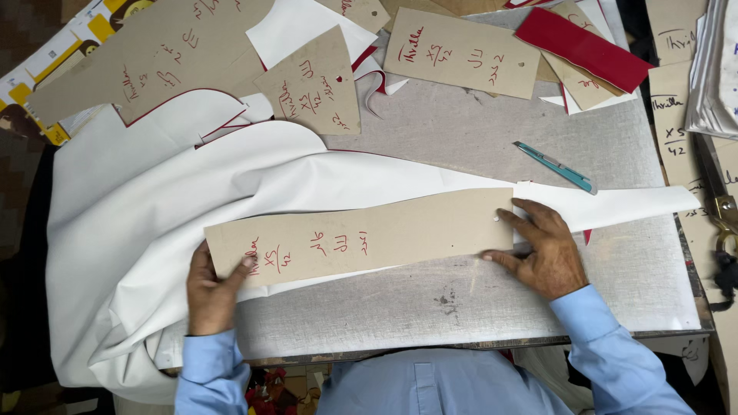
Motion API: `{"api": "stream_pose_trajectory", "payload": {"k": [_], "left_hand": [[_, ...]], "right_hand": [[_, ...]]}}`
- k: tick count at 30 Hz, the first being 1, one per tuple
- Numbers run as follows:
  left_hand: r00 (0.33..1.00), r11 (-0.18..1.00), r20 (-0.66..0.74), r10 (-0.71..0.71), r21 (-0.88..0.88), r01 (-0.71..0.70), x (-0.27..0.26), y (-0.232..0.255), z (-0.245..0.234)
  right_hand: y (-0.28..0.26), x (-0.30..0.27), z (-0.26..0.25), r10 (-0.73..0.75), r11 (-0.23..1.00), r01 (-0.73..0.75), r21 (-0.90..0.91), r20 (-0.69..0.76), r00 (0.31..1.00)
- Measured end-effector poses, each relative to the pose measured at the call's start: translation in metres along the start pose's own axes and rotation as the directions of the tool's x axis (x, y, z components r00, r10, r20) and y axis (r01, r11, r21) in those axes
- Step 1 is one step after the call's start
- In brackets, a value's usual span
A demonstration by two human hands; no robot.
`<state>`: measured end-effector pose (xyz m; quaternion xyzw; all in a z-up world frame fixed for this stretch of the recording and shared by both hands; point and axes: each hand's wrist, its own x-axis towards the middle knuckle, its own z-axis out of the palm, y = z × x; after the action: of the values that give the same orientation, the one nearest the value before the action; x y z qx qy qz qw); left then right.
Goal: The person places paper patterns on white fabric, aligns them, and uses a utility knife to cut along the pattern edges. They handle multiple pattern pieces and fabric sections, removing cut pieces and repositioning the fabric as needed.
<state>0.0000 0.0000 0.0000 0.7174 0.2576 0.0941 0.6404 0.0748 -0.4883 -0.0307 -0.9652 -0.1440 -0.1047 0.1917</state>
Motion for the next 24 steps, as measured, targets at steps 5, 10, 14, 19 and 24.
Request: {"api": "stream_pose_trajectory", "payload": {"k": [5,10,14,19,24], "left_hand": [[0.969,0.666,-0.026,0.247,0.731,-0.15,-0.028,-0.016,0.026],[0.931,0.548,0.192,0.312,0.764,-0.341,-0.037,-0.036,-0.012],[0.932,0.598,0.265,0.247,0.715,-0.362,-0.033,-0.049,-0.035],[0.911,0.64,0.286,0.297,0.648,-0.412,-0.032,-0.052,-0.046],[0.932,0.641,0.217,0.29,0.68,-0.357,-0.027,-0.051,-0.032]], "right_hand": [[0.023,-0.016,0.011,-0.033,0.998,0.031,0.046,0.039,0.999],[0.02,-0.021,0.014,-0.067,0.997,0.068,-0.02,0.028,0.997],[0.017,-0.027,0.021,-0.01,0.999,0.01,0.034,-0.014,1.0],[0.018,-0.034,0.033,-0.037,0.985,0.032,-0.17,-0.027,0.999],[0.028,-0.043,0.044,-0.014,0.996,0.011,-0.092,-0.03,0.999]]}}
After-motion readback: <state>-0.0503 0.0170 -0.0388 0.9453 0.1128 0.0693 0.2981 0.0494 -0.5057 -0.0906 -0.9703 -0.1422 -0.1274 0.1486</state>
